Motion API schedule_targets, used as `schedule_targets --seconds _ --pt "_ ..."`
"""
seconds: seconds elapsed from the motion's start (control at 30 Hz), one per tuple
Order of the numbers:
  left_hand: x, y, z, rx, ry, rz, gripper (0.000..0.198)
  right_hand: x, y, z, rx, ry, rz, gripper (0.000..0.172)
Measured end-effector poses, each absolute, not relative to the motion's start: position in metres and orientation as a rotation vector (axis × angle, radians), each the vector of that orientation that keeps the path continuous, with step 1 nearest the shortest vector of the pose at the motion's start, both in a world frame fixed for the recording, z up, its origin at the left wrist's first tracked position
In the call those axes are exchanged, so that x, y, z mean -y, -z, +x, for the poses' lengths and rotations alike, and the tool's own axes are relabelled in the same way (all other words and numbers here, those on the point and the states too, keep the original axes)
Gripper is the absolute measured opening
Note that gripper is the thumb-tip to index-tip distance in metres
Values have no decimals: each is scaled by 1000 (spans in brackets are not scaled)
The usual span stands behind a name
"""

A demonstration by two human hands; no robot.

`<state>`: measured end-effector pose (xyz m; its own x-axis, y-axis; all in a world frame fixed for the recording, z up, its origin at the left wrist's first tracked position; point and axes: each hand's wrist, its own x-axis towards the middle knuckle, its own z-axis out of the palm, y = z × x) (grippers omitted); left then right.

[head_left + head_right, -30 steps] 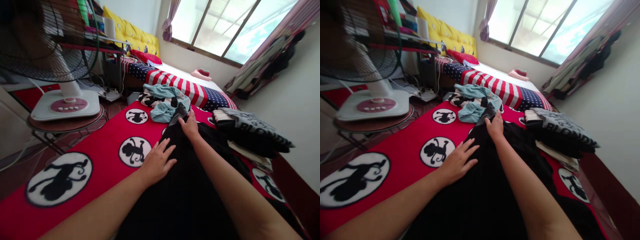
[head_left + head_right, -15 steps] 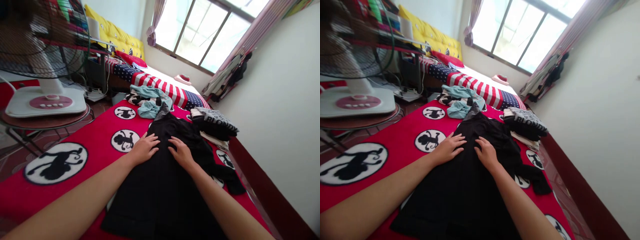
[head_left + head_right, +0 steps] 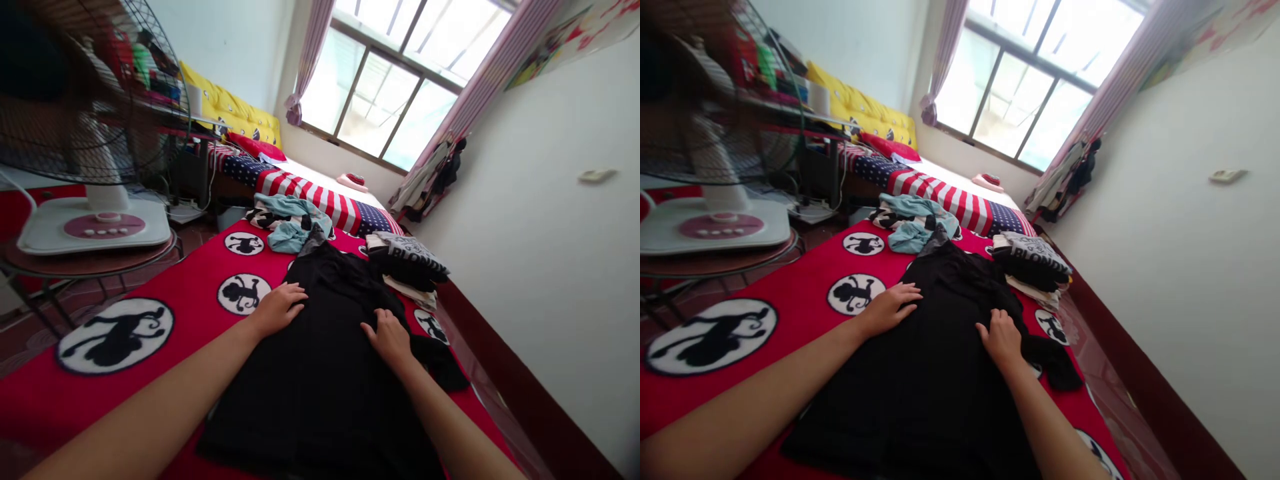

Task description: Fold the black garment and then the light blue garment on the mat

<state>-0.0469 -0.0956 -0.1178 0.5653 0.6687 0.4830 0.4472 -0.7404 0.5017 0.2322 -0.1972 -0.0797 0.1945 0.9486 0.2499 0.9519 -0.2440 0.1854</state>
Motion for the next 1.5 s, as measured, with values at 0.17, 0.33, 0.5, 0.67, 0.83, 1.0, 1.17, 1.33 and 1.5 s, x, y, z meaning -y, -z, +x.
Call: schedule_targets --seconds 0.17,0.33,0.5,0.67,0.83,1.0,1.17,1.33,1.5 --pt "94 121 -46 -914 -1001 2456 29 191 77 255 1781 391 -2399 20" --pt "98 112 -45 -825 -1072 2308 29 180 29 268 1219 68 -1937 20" --pt "106 96 -44 -802 -1127 1932 33 185 -7 228 920 -300 -1436 19" --pt "105 94 -45 -841 -1107 1766 37 209 22 159 1348 -540 -1489 18" --pt "102 101 -48 -858 -1100 1732 36 220 77 121 1759 -524 -1466 9" --pt "85 96 -37 -868 -1025 1783 33 221 99 113 1829 -357 -1378 11" --pt "42 67 11 -903 -1003 2003 26 221 99 113 1762 -413 -1343 14" --pt "-9 49 77 -1266 -795 2031 34 221 104 116 1693 -467 -1271 15" --pt "-40 46 121 -1463 -456 1972 48 222 109 113 1619 -489 -1294 17"
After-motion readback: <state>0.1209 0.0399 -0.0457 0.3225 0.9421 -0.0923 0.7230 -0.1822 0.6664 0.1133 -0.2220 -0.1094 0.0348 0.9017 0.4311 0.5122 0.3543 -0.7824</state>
